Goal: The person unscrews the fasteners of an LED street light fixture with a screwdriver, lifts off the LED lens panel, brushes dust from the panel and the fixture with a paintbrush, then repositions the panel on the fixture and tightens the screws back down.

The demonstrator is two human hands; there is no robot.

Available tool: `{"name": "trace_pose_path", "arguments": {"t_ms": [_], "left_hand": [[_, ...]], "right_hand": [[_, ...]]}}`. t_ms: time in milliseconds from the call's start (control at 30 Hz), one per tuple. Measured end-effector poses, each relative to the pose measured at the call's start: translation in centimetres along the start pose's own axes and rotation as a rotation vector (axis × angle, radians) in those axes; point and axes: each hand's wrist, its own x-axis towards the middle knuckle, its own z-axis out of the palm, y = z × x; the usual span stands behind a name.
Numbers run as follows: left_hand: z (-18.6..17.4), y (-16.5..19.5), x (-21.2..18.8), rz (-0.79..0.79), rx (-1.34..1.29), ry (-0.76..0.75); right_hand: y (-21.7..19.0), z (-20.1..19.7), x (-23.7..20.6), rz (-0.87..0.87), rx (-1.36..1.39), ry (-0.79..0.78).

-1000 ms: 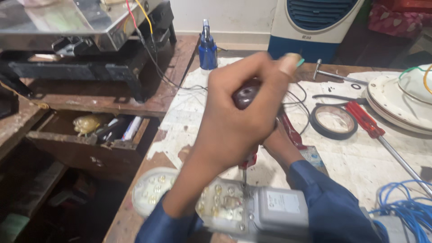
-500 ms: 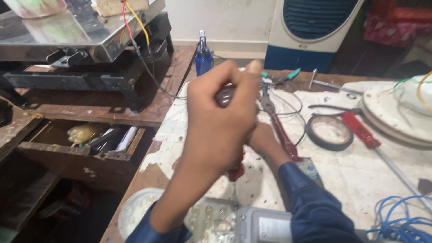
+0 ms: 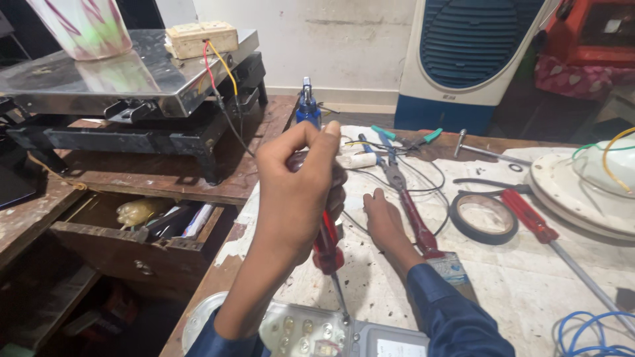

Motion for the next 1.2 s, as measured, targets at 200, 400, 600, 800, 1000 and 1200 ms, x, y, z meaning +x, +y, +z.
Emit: {"name": "trace_pose_path", "arguments": {"t_ms": [200,400,600,800,1000,1200], "left_hand": [[0.7,0.2,-0.9,0.035,-0.024,0.005],[1.8,0.2,-2.6,0.310,0.454,0.285],[2.3,0.1,-4.8,0.340,0.518,0.420],[2.7,0.3,-7.3,0.742,0.574,0.347],[2.5,-0.1,-7.1,0.583,0.536,0.253],[2.4,-0.2,-6.9,0.694,0.534,0.111]], "right_hand": [[-1.1,-1.7,-0.4,0.129,0.076,-0.013],[0.1,-6.1,-2.7,0.618,0.854,-0.099],[-1.4,-8.7,-7.3,0.689,0.960,-0.134],[-2.8,-11.3,-7.6,0.356,0.478,0.089],[-4.8,-12.2,-7.7,0.164,0.475,0.088],[-5.8,-12.5,-8.1,-0.316,0.536,0.321]]}}
